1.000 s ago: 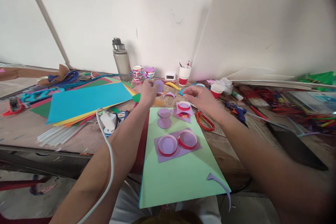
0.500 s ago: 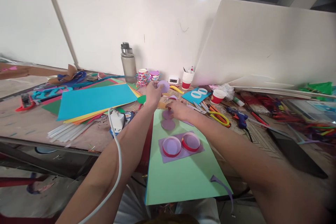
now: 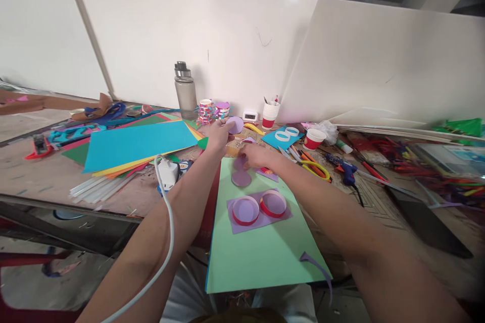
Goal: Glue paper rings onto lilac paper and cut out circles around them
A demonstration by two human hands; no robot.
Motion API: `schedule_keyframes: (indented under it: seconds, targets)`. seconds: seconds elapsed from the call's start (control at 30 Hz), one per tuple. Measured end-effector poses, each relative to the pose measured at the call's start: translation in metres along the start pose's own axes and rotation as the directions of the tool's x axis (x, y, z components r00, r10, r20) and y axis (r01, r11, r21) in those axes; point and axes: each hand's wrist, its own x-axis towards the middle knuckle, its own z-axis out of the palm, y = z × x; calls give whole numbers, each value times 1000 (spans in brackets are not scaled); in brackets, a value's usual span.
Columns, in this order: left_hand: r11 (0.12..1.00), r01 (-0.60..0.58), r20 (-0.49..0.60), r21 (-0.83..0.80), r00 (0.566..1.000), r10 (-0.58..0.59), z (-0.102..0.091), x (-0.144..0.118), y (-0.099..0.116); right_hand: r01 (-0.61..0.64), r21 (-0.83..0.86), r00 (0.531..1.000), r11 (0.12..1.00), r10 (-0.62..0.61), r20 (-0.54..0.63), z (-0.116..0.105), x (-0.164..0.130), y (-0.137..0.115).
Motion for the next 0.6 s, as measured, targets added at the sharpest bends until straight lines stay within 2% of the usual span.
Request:
schedule_keyframes:
  seconds: [0.2,0.27,0.37,0.47,0.53,0.6]
  targets:
    - [991,28,-69,-132,997,-38,-1,-2,7,-42,129,993,991,55,-101,-6,-12,13]
    - [988,22,-103,-154,994,-38,-1,-3,9,-34,185,996,982,48,-72,-9,-20,17]
    - [984,29,-108,-175,993,-49,-1,-4,10,6,238,999,971,-14,31,-10,-31,12]
    - [984,43,-81,-172,995,-58,-1,-3,9,106,134,988,985,-120,94,-8,-37,-4]
    - [987,51,-63,-150,996,-61,-1,-3,8,106,31,986,994,-109,125,-6,-37,-16]
    - [991,60,-40,-117,997,-66,-1,-3,8,47,-22,981,999,-41,191,-6,-34,-26]
